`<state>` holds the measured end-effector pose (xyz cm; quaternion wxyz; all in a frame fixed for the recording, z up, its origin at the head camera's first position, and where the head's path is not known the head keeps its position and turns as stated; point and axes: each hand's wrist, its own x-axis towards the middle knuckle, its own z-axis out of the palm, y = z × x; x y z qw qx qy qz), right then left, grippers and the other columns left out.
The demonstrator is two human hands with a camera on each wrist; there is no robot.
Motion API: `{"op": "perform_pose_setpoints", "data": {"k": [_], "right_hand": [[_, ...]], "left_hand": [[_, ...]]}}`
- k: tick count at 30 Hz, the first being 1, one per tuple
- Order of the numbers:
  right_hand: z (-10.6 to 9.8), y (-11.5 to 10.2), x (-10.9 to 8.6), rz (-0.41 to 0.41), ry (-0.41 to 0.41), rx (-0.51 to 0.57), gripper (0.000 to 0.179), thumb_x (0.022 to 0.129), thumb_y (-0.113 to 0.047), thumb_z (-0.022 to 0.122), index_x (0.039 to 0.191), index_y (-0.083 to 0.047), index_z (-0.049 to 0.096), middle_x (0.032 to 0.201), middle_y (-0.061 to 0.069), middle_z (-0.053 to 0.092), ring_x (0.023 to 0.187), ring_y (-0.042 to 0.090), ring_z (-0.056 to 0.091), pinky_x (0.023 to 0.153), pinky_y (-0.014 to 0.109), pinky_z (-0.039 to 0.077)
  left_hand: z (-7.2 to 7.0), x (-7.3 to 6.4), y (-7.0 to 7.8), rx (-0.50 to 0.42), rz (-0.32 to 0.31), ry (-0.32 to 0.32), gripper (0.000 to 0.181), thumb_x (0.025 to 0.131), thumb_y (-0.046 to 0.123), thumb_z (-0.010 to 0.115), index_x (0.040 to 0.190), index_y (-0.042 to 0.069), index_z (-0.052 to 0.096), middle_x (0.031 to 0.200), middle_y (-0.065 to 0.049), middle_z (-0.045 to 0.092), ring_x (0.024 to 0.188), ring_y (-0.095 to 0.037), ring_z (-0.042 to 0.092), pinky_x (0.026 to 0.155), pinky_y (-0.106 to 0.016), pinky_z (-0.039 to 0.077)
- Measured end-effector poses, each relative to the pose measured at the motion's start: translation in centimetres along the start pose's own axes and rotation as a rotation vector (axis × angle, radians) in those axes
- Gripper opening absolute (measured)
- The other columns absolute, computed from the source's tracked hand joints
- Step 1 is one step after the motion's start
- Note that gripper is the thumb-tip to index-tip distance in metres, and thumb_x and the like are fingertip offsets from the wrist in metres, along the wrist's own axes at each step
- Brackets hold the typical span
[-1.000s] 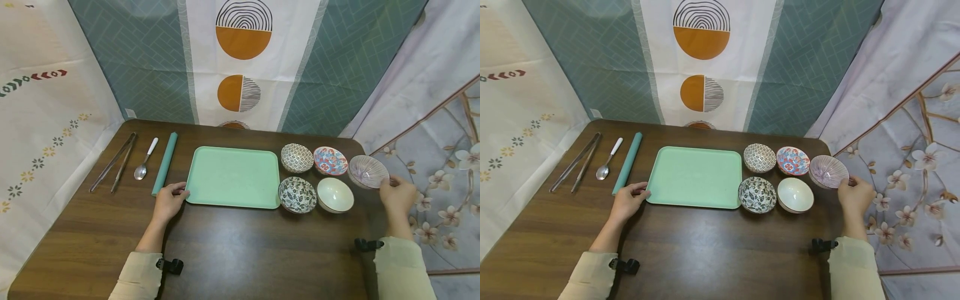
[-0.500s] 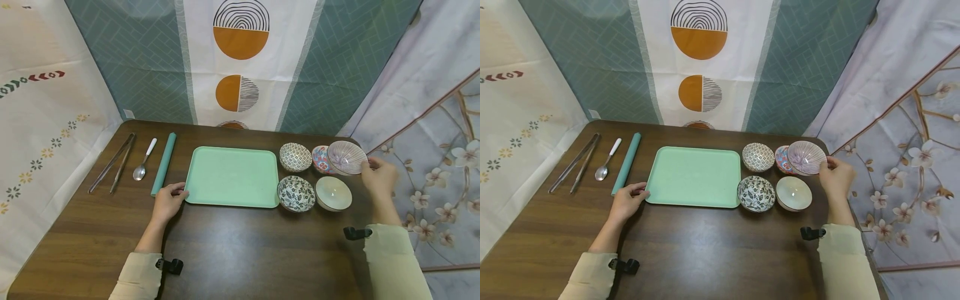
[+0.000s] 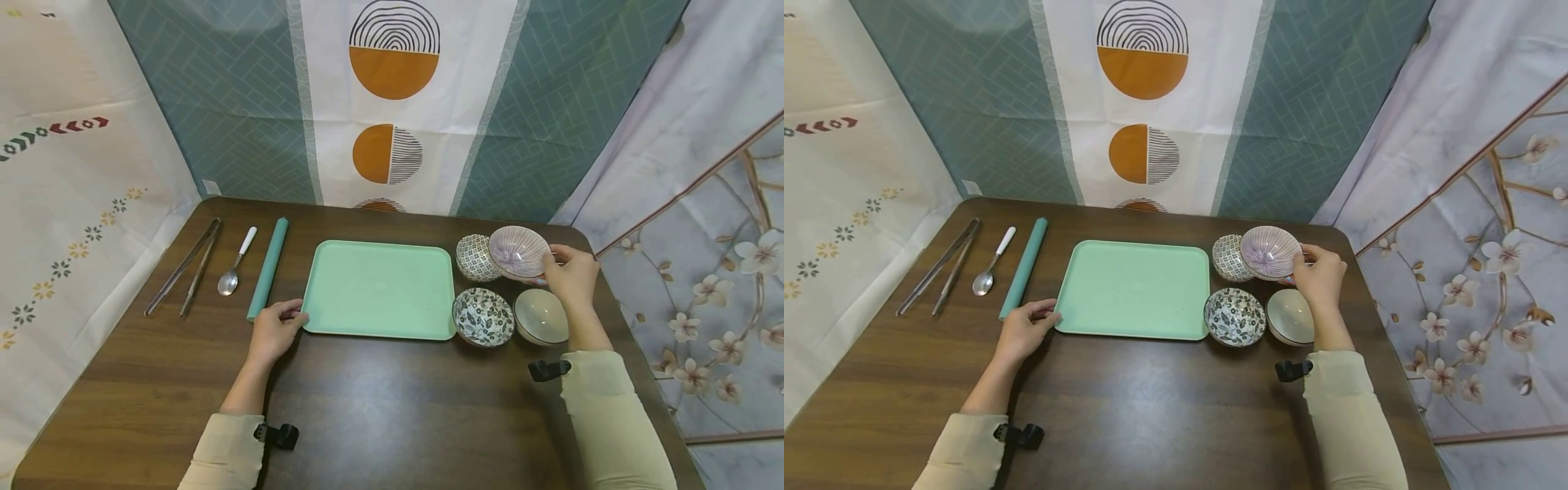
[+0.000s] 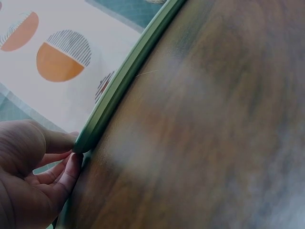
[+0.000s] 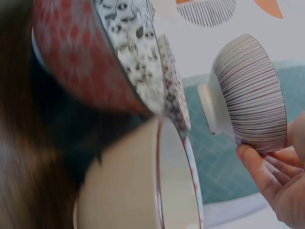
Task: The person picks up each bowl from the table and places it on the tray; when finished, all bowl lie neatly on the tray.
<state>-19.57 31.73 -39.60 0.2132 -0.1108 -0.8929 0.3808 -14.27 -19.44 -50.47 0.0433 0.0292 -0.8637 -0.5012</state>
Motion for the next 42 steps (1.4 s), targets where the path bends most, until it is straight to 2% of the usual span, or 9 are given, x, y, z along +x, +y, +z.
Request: {"op": "perform_pose_setpoints", "data": {"k": [1,3,4,7,15,22,29,36,42], "right_hand": [[0.4,-0.3,0.0,-0.001,0.000,-0.015,0.029,0.094,-0.008,0.058,0.115,0.004,0.074,0.099,0.023,0.074,0.068,-0.002,0.059,0.087,0.019,0.041],[1.2,-0.9,0.0,-0.006,-0.009,-0.025,0.029,0.094,-0.009,0.059,0.115,0.001,0.075,0.099,0.020,0.075,0.070,-0.003,0.059,0.087,0.018,0.041],[1.6,-1.1,-0.1,0.000,-0.026,0.005,0.029,0.094,-0.009,0.058,0.116,0.002,0.074,0.099,0.022,0.075,0.066,-0.004,0.061,0.081,0.017,0.048],[2.7,-1.8,-0.1,-0.003,-0.060,0.048,0.029,0.095,-0.008,0.058,0.117,0.003,0.074,0.098,0.024,0.074,0.056,-0.014,0.056,0.057,0.012,0.051],[5.7,-3.3,-0.2,-0.049,-0.134,0.120,0.026,0.096,-0.002,0.058,0.113,0.014,0.070,0.095,0.032,0.071,0.046,-0.008,0.054,0.047,0.013,0.049],[8.4,-4.8,-0.4,-0.053,-0.202,0.141,0.026,0.097,-0.004,0.059,0.115,0.011,0.070,0.094,0.029,0.071,0.049,0.000,0.059,0.049,0.015,0.051],[10.7,-6.8,-0.8,-0.073,-0.240,0.110,0.027,0.097,-0.007,0.060,0.117,0.006,0.072,0.095,0.023,0.074,0.064,0.029,0.073,0.050,0.018,0.052],[13.2,-8.5,-1.6,-0.079,-0.301,0.158,0.026,0.097,-0.005,0.060,0.117,0.008,0.071,0.094,0.024,0.072,0.059,0.020,0.070,0.053,0.023,0.056],[15.5,-9.6,-2.3,-0.094,-0.351,0.170,0.027,0.097,-0.005,0.060,0.118,0.008,0.070,0.096,0.022,0.072,0.063,0.027,0.073,0.054,0.027,0.058]], "left_hand": [[0.0,0.0,0.0,-0.001,-0.005,0.001,0.032,0.093,0.004,0.072,0.122,-0.009,0.068,0.107,-0.023,0.068,0.097,-0.032,0.067,0.072,-0.009,0.047],[0.0,0.0,-0.1,-0.001,-0.002,0.004,0.031,0.093,0.004,0.072,0.121,-0.009,0.069,0.107,-0.023,0.068,0.097,-0.032,0.067,0.072,-0.009,0.047],[0.0,0.0,-0.1,-0.001,-0.001,0.005,0.031,0.092,0.003,0.072,0.121,-0.009,0.069,0.106,-0.023,0.068,0.096,-0.032,0.067,0.072,-0.009,0.048],[-0.1,0.0,0.0,-0.002,0.006,0.007,0.031,0.093,0.003,0.072,0.121,-0.009,0.068,0.106,-0.023,0.068,0.096,-0.032,0.067,0.072,-0.011,0.049],[0.0,0.2,-0.1,0.000,-0.003,0.006,0.030,0.093,0.004,0.071,0.121,-0.009,0.069,0.106,-0.022,0.068,0.096,-0.031,0.067,0.072,-0.010,0.048],[0.0,0.2,-0.2,0.004,0.002,0.015,0.029,0.093,0.003,0.071,0.120,-0.009,0.069,0.105,-0.022,0.069,0.095,-0.032,0.067,0.073,-0.014,0.051],[0.0,0.3,-0.1,-0.004,-0.007,0.011,0.029,0.093,0.002,0.071,0.120,-0.009,0.069,0.106,-0.023,0.069,0.096,-0.032,0.067,0.072,-0.010,0.048],[-0.2,0.2,0.1,-0.001,-0.013,0.005,0.031,0.093,0.003,0.070,0.122,-0.008,0.069,0.108,-0.024,0.069,0.097,-0.034,0.068,0.074,-0.014,0.050],[-0.2,0.2,0.1,0.003,-0.012,0.003,0.031,0.093,0.004,0.071,0.123,-0.007,0.069,0.108,-0.023,0.069,0.098,-0.034,0.069,0.080,-0.028,0.056]]}}
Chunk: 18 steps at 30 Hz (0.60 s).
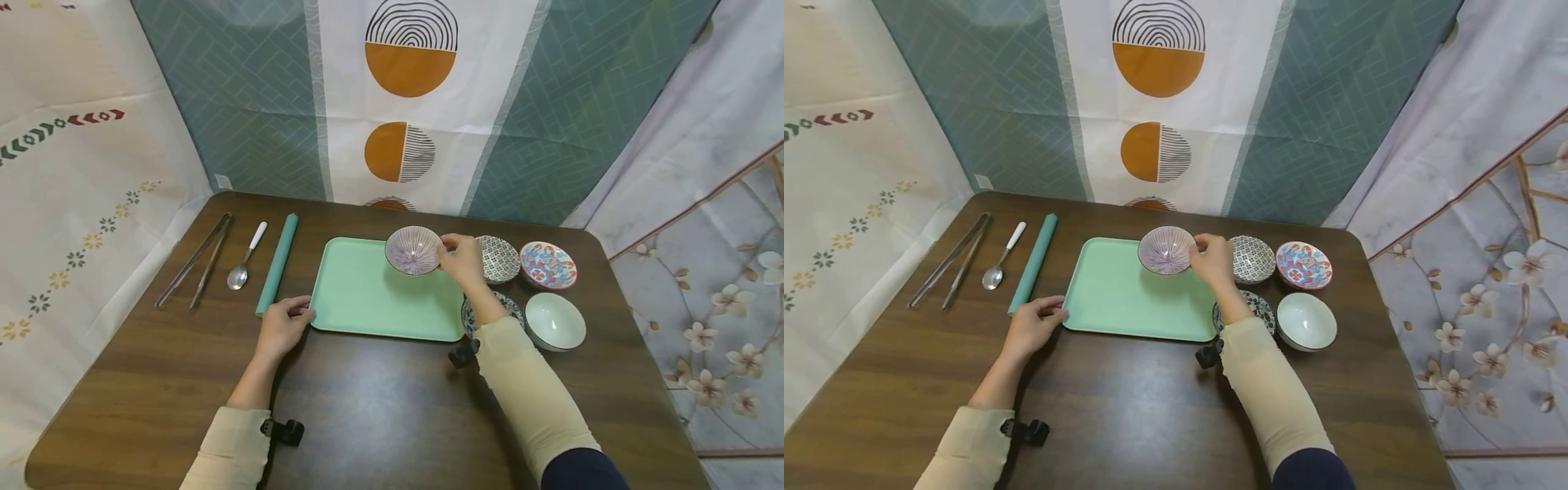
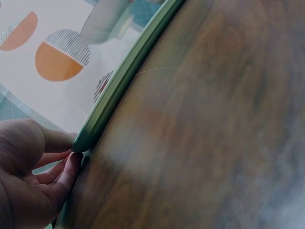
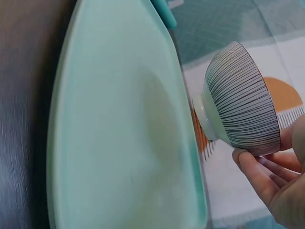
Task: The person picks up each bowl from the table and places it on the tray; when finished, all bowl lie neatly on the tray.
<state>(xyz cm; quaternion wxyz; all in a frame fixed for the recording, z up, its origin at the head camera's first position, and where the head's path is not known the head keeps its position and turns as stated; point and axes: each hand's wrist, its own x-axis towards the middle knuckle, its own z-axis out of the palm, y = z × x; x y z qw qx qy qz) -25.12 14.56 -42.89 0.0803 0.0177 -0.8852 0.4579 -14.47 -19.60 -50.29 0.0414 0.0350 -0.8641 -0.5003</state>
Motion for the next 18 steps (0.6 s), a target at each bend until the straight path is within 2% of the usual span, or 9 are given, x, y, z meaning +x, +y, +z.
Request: {"op": "perform_pose_setpoints", "data": {"k": [5,6,8,11,14,18], "right_hand": [[2.3,-1.1,0.2,0.009,-0.034,-0.047,0.029,0.095,-0.008,0.060,0.119,0.005,0.071,0.099,0.020,0.074,0.069,0.030,0.074,0.064,0.037,0.060],[2.7,-1.3,0.2,0.011,-0.039,-0.062,0.029,0.095,-0.008,0.060,0.119,0.004,0.071,0.099,0.019,0.075,0.073,0.029,0.074,0.071,0.035,0.060],[3.7,-1.6,0.2,0.018,-0.052,-0.078,0.029,0.094,-0.009,0.061,0.118,0.002,0.072,0.099,0.018,0.075,0.074,0.029,0.074,0.075,0.037,0.059],[5.1,-1.7,0.4,0.035,-0.085,-0.040,0.028,0.094,-0.008,0.060,0.117,0.003,0.072,0.097,0.019,0.075,0.072,0.027,0.074,0.071,0.034,0.059],[6.4,-1.8,0.5,0.055,-0.113,0.020,0.028,0.094,-0.006,0.060,0.118,0.005,0.070,0.094,0.020,0.074,0.064,0.026,0.074,0.058,0.030,0.058],[7.9,-2.0,0.8,0.087,-0.128,0.063,0.028,0.094,-0.005,0.061,0.119,0.005,0.070,0.094,0.019,0.073,0.061,0.023,0.073,0.054,0.025,0.056]], "left_hand": [[0.0,0.0,-0.1,0.000,0.004,0.002,0.031,0.093,0.003,0.071,0.122,-0.008,0.069,0.107,-0.023,0.069,0.098,-0.034,0.069,0.081,-0.029,0.056],[-0.1,0.0,-0.1,0.000,0.005,0.004,0.031,0.093,0.002,0.071,0.122,-0.008,0.069,0.107,-0.023,0.069,0.097,-0.034,0.069,0.081,-0.030,0.056],[-0.1,-0.1,0.0,0.000,0.009,0.005,0.031,0.093,0.002,0.071,0.122,-0.008,0.069,0.107,-0.023,0.069,0.097,-0.034,0.069,0.081,-0.030,0.056],[-0.1,-0.1,0.0,-0.005,0.012,0.004,0.031,0.092,0.002,0.071,0.122,-0.008,0.069,0.106,-0.023,0.069,0.097,-0.034,0.069,0.081,-0.032,0.057],[-0.1,-0.1,0.1,-0.013,0.011,0.002,0.031,0.092,0.002,0.071,0.122,-0.008,0.069,0.107,-0.024,0.069,0.097,-0.034,0.069,0.082,-0.032,0.057],[-0.1,-0.1,0.0,-0.015,0.009,0.002,0.031,0.093,0.002,0.071,0.122,-0.008,0.069,0.106,-0.023,0.069,0.097,-0.034,0.069,0.081,-0.028,0.056]]}}
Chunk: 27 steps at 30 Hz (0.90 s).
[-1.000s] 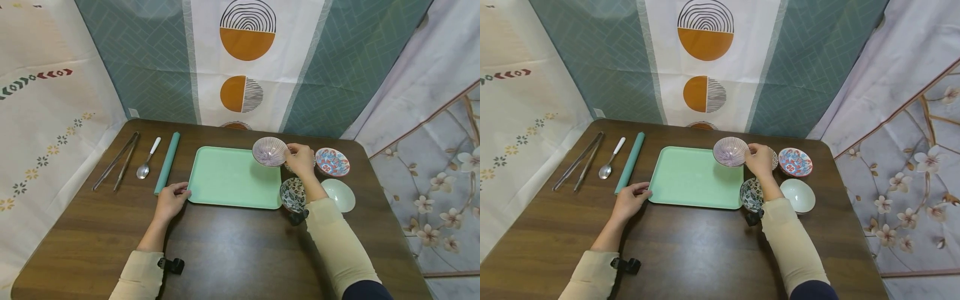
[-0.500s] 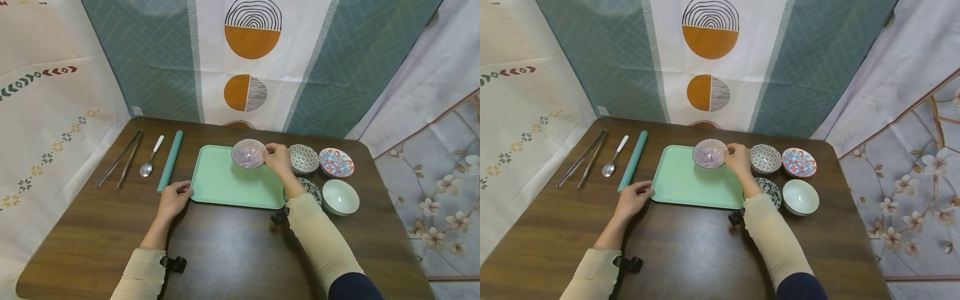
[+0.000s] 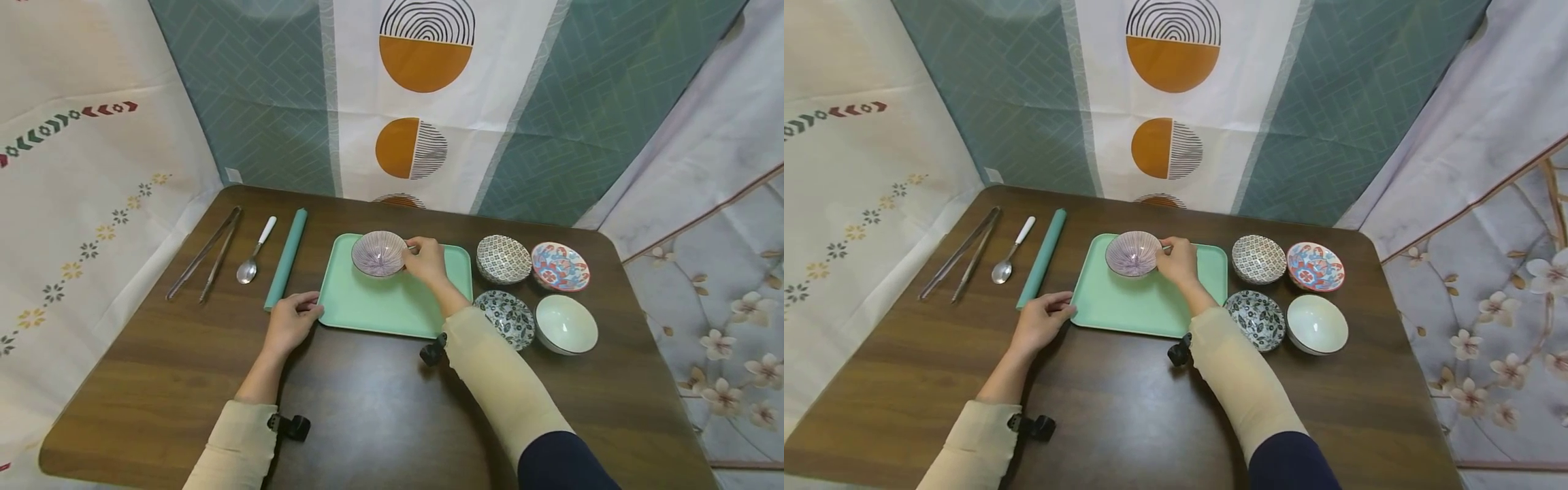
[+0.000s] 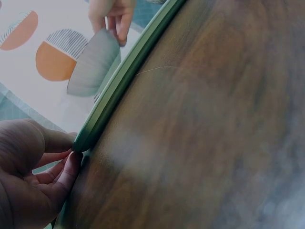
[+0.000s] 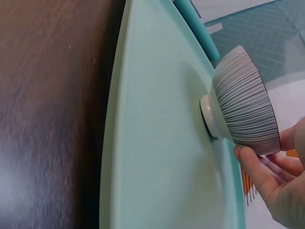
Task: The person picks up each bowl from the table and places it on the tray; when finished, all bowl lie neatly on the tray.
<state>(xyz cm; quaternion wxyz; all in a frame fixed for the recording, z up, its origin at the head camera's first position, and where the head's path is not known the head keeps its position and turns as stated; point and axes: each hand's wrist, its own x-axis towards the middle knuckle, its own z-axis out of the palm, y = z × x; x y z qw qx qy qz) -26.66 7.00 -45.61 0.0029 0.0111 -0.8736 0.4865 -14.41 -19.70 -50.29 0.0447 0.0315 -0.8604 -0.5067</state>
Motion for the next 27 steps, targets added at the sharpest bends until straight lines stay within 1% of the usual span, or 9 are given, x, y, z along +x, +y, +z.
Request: {"op": "perform_pose_setpoints", "data": {"k": [8,15,19,21,24,27], "right_hand": [[1.9,-0.7,0.6,0.047,-0.026,0.075,0.030,0.095,-0.004,0.060,0.122,0.006,0.066,0.099,0.020,0.072,0.068,0.027,0.075,0.058,0.027,0.059],[3.5,-1.5,1.2,0.090,-0.046,0.123,0.031,0.096,-0.003,0.060,0.126,0.005,0.063,0.101,0.018,0.071,0.070,0.026,0.075,0.061,0.027,0.059],[4.4,-2.3,1.5,0.141,-0.062,0.215,0.032,0.097,-0.005,0.061,0.128,0.005,0.061,0.107,0.019,0.071,0.072,0.023,0.074,0.065,0.028,0.060],[4.8,-2.6,1.6,0.174,-0.080,0.293,0.032,0.099,-0.006,0.061,0.129,0.005,0.060,0.111,0.021,0.070,0.076,0.024,0.075,0.069,0.028,0.060],[5.0,-2.9,1.6,0.205,-0.119,0.392,0.034,0.102,-0.010,0.061,0.133,0.004,0.057,0.116,0.022,0.068,0.088,0.028,0.074,0.077,0.031,0.060],[4.9,-2.9,1.5,0.199,-0.154,0.426,0.038,0.104,-0.014,0.060,0.137,0.003,0.054,0.121,0.021,0.067,0.101,0.031,0.072,0.082,0.033,0.059]], "left_hand": [[0.0,0.1,0.1,-0.004,0.000,0.011,0.030,0.092,0.001,0.072,0.119,-0.009,0.069,0.102,-0.023,0.069,0.094,-0.033,0.069,0.076,-0.020,0.054],[0.2,0.0,0.1,-0.011,-0.009,0.010,0.029,0.092,0.002,0.072,0.119,-0.009,0.070,0.101,-0.021,0.069,0.092,-0.031,0.069,0.075,-0.020,0.054],[0.3,-0.1,0.0,-0.012,-0.004,0.014,0.029,0.091,0.001,0.072,0.118,-0.009,0.070,0.100,-0.021,0.069,0.091,-0.031,0.069,0.074,-0.019,0.054],[0.3,-0.1,0.0,-0.013,-0.002,0.014,0.028,0.091,0.001,0.072,0.118,-0.009,0.070,0.100,-0.021,0.069,0.091,-0.031,0.069,0.074,-0.019,0.054],[0.2,-0.1,0.0,-0.010,0.008,0.017,0.028,0.091,0.001,0.072,0.117,-0.010,0.070,0.100,-0.021,0.069,0.091,-0.031,0.069,0.075,-0.022,0.055],[0.0,0.0,0.1,-0.002,0.013,0.019,0.028,0.091,0.001,0.072,0.118,-0.010,0.070,0.100,-0.022,0.069,0.092,-0.033,0.069,0.077,-0.026,0.056]]}}
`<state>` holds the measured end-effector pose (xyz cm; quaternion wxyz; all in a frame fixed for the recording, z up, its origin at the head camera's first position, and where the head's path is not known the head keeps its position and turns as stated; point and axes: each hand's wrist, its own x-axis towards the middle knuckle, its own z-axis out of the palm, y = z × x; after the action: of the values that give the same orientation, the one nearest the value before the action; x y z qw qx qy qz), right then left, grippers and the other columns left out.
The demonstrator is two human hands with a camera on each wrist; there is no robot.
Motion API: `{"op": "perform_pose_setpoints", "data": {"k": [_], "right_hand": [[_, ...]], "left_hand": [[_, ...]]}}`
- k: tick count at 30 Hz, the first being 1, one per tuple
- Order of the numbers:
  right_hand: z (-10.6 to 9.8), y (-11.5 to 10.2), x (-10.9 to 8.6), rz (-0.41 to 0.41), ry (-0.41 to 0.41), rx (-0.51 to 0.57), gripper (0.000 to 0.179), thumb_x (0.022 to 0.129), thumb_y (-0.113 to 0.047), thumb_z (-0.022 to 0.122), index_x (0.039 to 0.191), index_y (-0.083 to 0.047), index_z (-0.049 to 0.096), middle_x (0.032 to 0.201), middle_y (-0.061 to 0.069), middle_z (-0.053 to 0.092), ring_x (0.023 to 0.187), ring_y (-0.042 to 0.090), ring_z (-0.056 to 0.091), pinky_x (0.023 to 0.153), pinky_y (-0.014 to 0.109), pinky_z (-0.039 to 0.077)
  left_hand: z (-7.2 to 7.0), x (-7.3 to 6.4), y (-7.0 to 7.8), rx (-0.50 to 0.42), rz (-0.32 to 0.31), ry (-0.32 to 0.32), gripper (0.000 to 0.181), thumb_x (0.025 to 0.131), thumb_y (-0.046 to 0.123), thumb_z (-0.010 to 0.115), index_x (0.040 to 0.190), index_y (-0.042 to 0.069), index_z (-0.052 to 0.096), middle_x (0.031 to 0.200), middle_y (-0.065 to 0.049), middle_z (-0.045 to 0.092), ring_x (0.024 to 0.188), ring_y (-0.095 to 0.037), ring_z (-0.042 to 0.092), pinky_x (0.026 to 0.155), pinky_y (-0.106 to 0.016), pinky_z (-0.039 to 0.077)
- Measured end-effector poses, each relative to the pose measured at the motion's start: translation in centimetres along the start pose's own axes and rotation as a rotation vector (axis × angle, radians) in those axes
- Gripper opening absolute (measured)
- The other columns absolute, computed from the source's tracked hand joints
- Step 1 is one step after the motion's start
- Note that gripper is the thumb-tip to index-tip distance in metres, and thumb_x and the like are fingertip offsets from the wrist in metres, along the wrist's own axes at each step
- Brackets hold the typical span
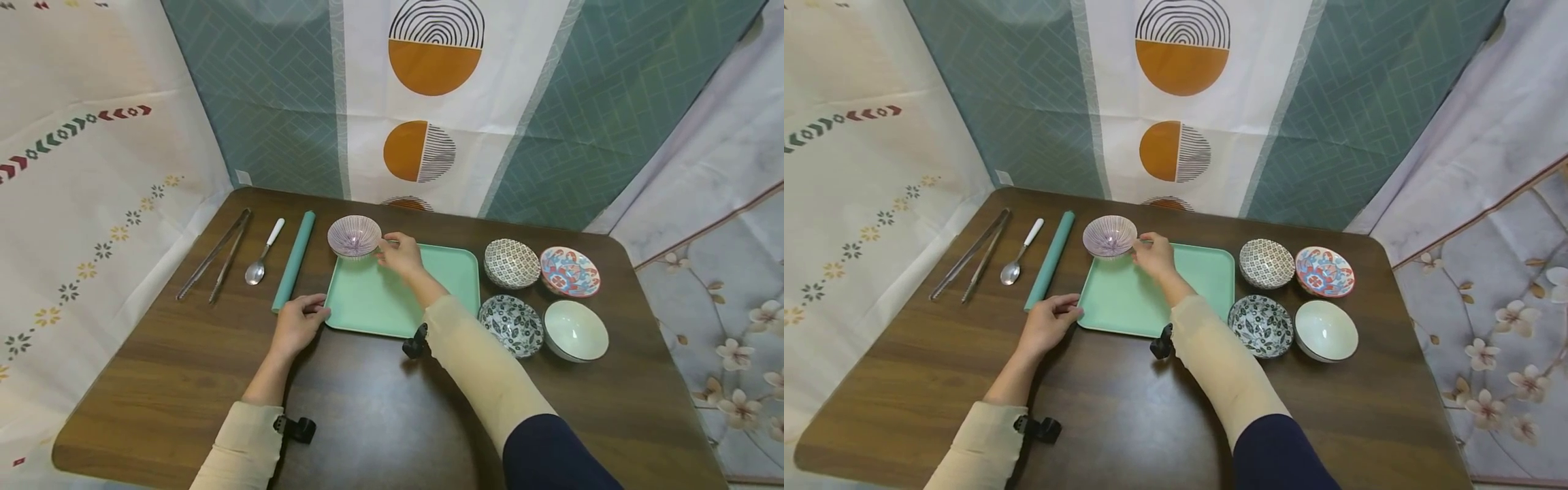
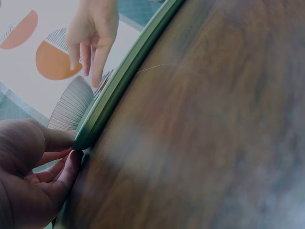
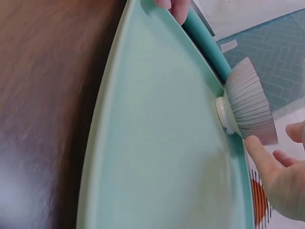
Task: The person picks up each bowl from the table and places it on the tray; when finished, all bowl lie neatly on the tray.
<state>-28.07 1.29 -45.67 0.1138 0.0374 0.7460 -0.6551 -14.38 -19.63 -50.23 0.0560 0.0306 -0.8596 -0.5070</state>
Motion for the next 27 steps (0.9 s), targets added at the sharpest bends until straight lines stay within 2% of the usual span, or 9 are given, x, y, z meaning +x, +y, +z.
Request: {"op": "perform_pose_setpoints", "data": {"k": [5,10,15,27], "right_hand": [[-1.4,0.2,-0.7,-0.032,-0.026,-0.030,0.043,0.104,-0.015,0.059,0.141,0.004,0.051,0.126,0.022,0.064,0.110,0.033,0.069,0.087,0.037,0.058],[-3.1,0.2,-1.7,-0.066,-0.029,-0.082,0.043,0.103,-0.016,0.061,0.140,0.004,0.052,0.123,0.021,0.065,0.109,0.034,0.068,0.090,0.039,0.057],[-4.9,-0.2,-2.9,-0.091,-0.015,-0.143,0.044,0.103,-0.020,0.062,0.140,0.002,0.054,0.123,0.018,0.067,0.110,0.037,0.068,0.091,0.040,0.056],[-9.6,-0.2,-5.9,-0.104,-0.009,-0.128,0.044,0.103,-0.020,0.061,0.141,0.000,0.052,0.128,0.022,0.062,0.117,0.040,0.063,0.098,0.045,0.052]], "left_hand": [[0.0,-0.1,0.2,-0.003,-0.008,-0.015,0.030,0.092,0.002,0.071,0.120,-0.010,0.069,0.104,-0.023,0.068,0.095,-0.034,0.069,0.081,-0.028,0.057],[-0.2,-0.4,0.0,-0.003,-0.026,-0.031,0.032,0.092,0.002,0.072,0.122,-0.009,0.068,0.107,-0.023,0.068,0.098,-0.033,0.068,0.082,-0.025,0.056],[-0.4,-0.7,-0.1,0.005,-0.013,-0.043,0.032,0.092,0.002,0.073,0.122,-0.009,0.068,0.107,-0.023,0.069,0.098,-0.033,0.069,0.082,-0.024,0.055],[-0.7,-1.2,-0.2,-0.019,-0.024,-0.083,0.032,0.095,0.001,0.069,0.126,-0.008,0.066,0.115,-0.025,0.067,0.104,-0.035,0.067,0.083,-0.019,0.053]]}}
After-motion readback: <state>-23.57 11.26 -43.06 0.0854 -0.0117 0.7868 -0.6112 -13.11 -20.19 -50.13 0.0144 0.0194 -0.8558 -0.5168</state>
